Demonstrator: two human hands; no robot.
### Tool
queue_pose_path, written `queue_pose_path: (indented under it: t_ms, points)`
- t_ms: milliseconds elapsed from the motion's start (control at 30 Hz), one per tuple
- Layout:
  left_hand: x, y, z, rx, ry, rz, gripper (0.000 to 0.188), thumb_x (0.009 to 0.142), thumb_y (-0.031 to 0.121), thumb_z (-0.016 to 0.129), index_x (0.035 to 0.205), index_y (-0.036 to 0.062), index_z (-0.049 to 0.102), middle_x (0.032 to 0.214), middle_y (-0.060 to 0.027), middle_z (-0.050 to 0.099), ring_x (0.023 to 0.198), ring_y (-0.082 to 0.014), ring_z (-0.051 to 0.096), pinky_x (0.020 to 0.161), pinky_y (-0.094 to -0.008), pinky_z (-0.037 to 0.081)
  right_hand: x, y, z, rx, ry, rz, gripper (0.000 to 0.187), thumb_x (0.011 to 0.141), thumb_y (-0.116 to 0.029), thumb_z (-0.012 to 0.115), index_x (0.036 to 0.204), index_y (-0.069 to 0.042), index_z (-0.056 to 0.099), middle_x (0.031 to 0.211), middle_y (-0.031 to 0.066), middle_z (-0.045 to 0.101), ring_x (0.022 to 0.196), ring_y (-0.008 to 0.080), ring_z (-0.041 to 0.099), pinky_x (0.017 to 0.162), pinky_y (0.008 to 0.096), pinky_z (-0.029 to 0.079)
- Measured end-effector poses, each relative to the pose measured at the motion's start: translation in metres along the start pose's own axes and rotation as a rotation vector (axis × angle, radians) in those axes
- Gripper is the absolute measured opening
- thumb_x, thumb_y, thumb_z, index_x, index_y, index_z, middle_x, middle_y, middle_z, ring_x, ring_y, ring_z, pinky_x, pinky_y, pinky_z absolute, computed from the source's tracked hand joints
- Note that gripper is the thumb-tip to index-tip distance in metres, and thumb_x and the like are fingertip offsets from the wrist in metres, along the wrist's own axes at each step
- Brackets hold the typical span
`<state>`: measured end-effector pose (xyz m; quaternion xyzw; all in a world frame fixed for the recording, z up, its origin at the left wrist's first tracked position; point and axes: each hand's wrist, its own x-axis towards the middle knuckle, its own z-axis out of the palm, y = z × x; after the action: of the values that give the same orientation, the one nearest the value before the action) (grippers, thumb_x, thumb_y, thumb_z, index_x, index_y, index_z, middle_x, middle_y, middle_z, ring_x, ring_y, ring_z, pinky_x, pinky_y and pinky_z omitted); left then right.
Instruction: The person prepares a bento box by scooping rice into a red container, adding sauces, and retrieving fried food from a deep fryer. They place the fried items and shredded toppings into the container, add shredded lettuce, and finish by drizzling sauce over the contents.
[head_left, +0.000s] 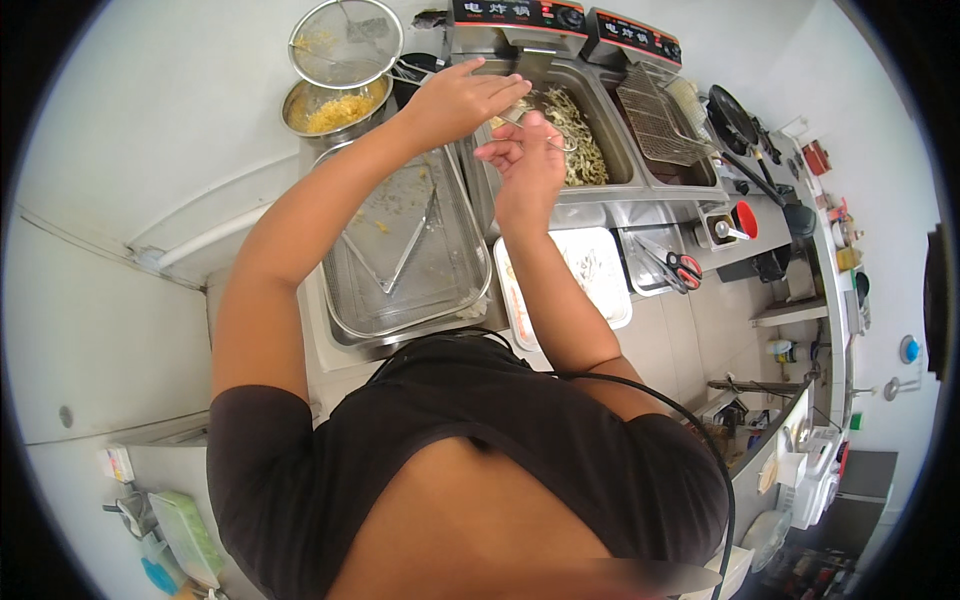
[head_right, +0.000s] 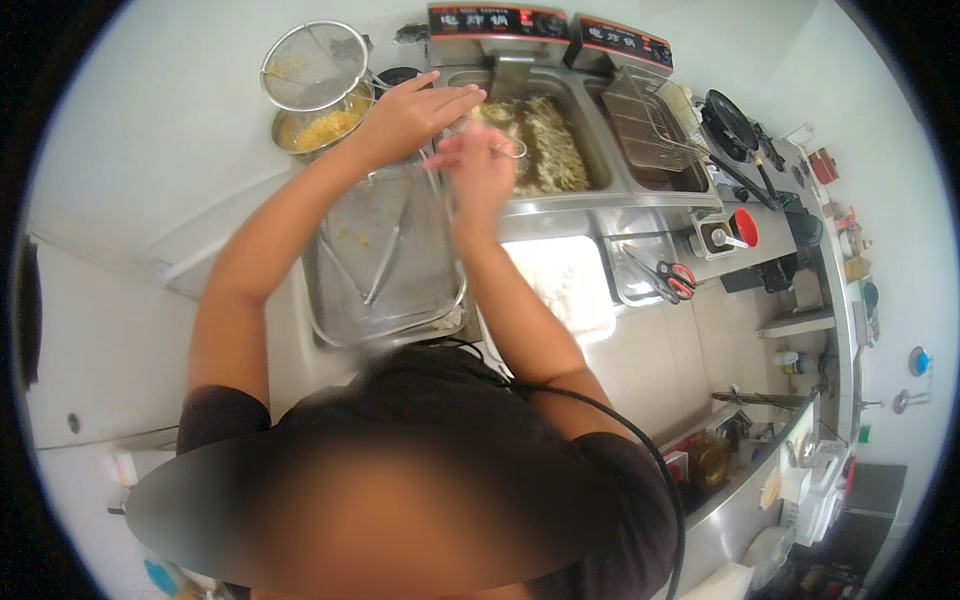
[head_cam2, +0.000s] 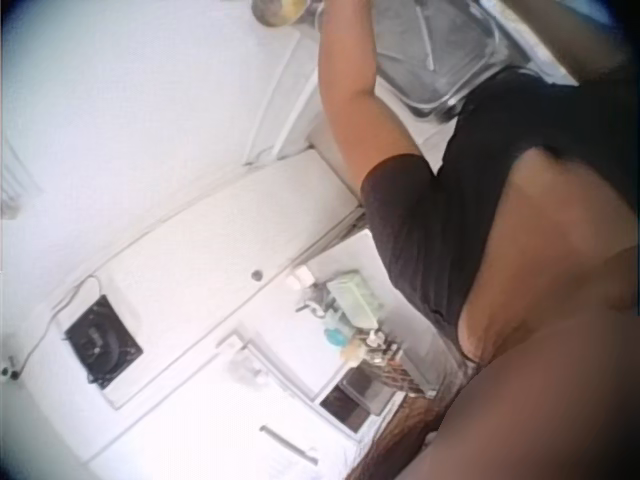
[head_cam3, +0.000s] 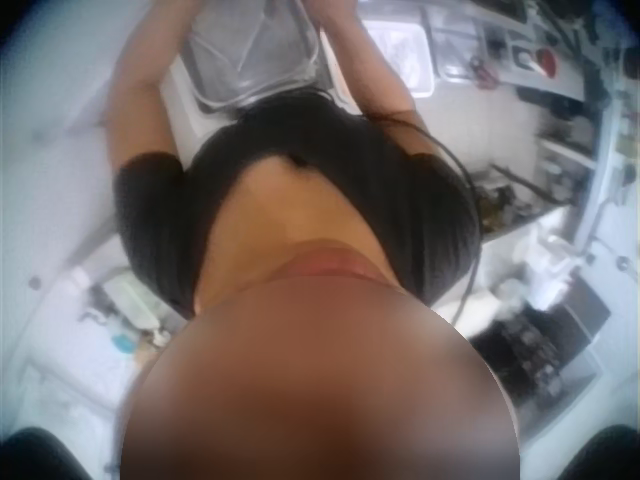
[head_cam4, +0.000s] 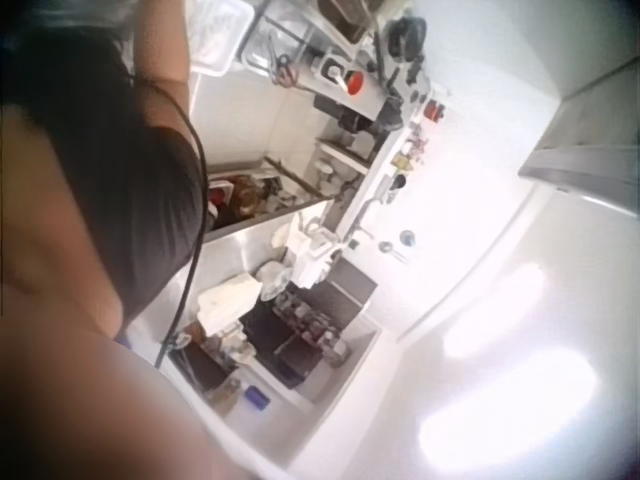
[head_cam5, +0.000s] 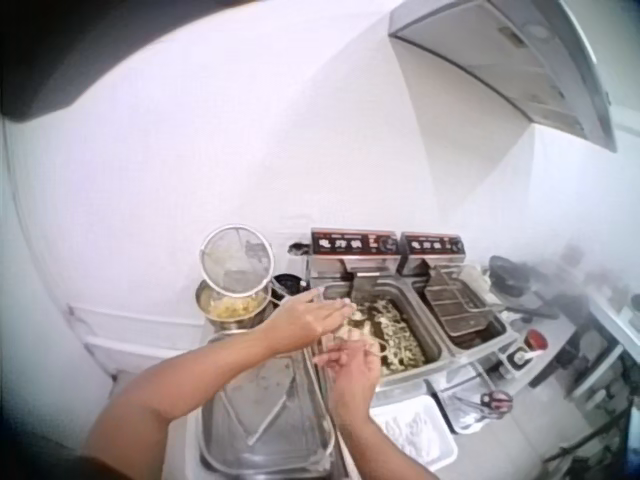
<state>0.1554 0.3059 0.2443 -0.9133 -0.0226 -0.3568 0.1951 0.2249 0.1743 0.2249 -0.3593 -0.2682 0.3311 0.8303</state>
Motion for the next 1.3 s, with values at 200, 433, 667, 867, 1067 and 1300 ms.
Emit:
queue_pose_path:
  t_ms: [200,433,667,867,1067,1300]
  points:
    - [0.011,0.002,0.015,-0.093,-0.017,0.103,0.044,0.078,0.013,0.053,0.122,0.0126,0.050,0.116,-0.0015,0.060,0.105,-0.0157,0.057,0.094,-0.0380,0.043,0.017,-0.023,-0.032,0.022,-0.064,0.258,0.031,0.094,-0.030,0.043,0.105,-0.001,0.046,0.085,0.0178,0.060,0.067,0.0240,0.061,0.065,0.0359,0.052]
    - [0.025,0.009,-0.015,-0.086,-0.099,-0.065,0.049,0.086,0.025,0.054,0.133,0.0265,0.039,0.132,0.0041,0.046,0.123,-0.0147,0.041,0.107,-0.0469,0.023,0.032,-0.101,-0.084,-0.597,-0.197,-0.165,0.047,0.097,-0.033,0.036,0.123,0.004,0.045,0.093,0.0202,0.062,0.089,0.0273,0.064,0.079,0.0317,0.050]
    - [-0.072,0.019,-0.071,-0.543,-0.107,-0.536,0.039,0.084,0.020,0.058,0.123,0.0184,0.053,0.114,-0.0030,0.060,0.109,-0.0215,0.053,0.098,-0.0368,0.036,0.088,-0.130,-0.137,-1.587,-0.456,-0.551,0.032,0.093,-0.023,0.047,0.122,-0.010,0.052,0.094,0.0119,0.062,0.083,0.0255,0.064,0.071,0.0310,0.049]
    - [-0.164,0.037,-0.096,-0.653,-0.102,-0.960,0.035,0.085,0.015,0.056,0.121,0.0112,0.055,0.109,-0.0065,0.062,0.103,-0.0184,0.056,0.091,-0.0296,0.040,0.109,-0.099,-0.161,-1.960,-0.684,-0.534,0.028,0.091,-0.025,0.050,0.116,-0.014,0.056,0.093,0.0122,0.060,0.077,0.0326,0.061,0.067,0.0368,0.048]
    - [-0.245,0.052,-0.126,-0.518,-0.112,-1.217,0.032,0.088,0.015,0.052,0.120,0.0089,0.056,0.108,-0.0095,0.063,0.103,-0.0181,0.056,0.092,-0.0297,0.039,0.106,-0.143,-0.169,-1.511,-0.331,0.000,0.042,0.093,-0.037,0.043,0.111,-0.003,0.059,0.081,0.0124,0.064,0.073,0.0179,0.065,0.068,0.0262,0.049]
    - [-0.268,0.080,-0.138,-0.476,-0.175,-1.435,0.034,0.091,0.020,0.051,0.122,0.0093,0.054,0.109,-0.0096,0.062,0.103,-0.0180,0.056,0.092,-0.0296,0.039,0.099,-0.178,-0.173,-1.208,-0.126,0.278,0.038,0.094,-0.030,0.040,0.105,0.001,0.059,0.073,0.0108,0.062,0.061,0.0172,0.064,0.061,0.0245,0.049]
